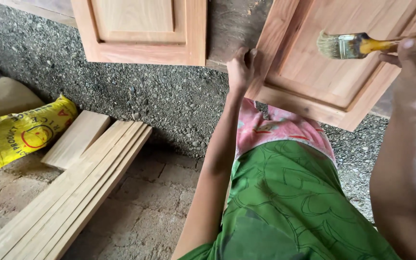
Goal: Staining wooden cabinet doors using a brush and wood stain
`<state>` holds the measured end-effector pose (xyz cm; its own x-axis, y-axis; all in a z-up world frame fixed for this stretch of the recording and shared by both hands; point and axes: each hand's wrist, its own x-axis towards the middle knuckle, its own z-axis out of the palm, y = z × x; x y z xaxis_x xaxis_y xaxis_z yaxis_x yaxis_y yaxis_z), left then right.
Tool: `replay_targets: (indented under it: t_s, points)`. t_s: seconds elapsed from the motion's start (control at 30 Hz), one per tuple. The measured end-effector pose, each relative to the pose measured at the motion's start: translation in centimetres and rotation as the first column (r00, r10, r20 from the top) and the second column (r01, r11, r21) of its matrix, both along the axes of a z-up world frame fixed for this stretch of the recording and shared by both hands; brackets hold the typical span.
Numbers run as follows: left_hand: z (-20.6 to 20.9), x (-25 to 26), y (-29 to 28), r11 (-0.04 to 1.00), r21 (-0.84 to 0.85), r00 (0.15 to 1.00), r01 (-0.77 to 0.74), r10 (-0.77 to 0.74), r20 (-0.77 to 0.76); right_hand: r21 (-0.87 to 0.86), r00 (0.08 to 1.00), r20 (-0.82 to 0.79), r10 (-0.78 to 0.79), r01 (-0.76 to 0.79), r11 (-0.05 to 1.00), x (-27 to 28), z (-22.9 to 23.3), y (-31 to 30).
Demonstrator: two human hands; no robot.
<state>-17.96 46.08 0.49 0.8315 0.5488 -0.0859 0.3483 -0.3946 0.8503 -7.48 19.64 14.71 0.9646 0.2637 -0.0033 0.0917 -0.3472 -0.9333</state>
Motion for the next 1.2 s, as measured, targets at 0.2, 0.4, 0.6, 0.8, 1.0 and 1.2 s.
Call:
replay_targets:
  t_s: [0.2,0.4,0.6,0.8,1.0,1.2]
  points:
    - [-1.4,0.7,0.1,0.983,0.014,0.956,-0.185,0.184,-0.227,0.019,0.999,-0.001,0.034,-0.034,0.999,-0.4,0.2,1.2]
    - [0.3,1.2,-0.6,0.978,0.168,0.935,-0.123,0.171,-0.311,0.097,0.998,-0.027,0.053,-0.05,0.994,0.0,-0.9,2.0]
    - [0.4,0.0,1.2,0.92,-0.091,0.924,-0.381,0.379,-0.039,0.097,0.984,0.073,0.16,-0.167,0.981,-0.1,0.7,3.9]
    - [1.6,-2.4,2.6,0.957,-0.288,0.989,0.026,-0.067,-0.134,0.076,0.989,0.073,0.131,-0.136,0.988,-0.3,0.4,2.8]
    - [-1.5,-1.9,1.5,0.98,-0.079,0.975,0.184,-0.192,-0.115,0.052,0.995,0.076,0.064,-0.068,0.996,-1.0,0.6,1.9]
    - [-2.9,-1.7,-0.4,0.99,0.017,0.956,0.137,-0.128,-0.264,0.065,0.999,0.036,-0.011,0.009,0.998,-2.0,0.1,-0.2]
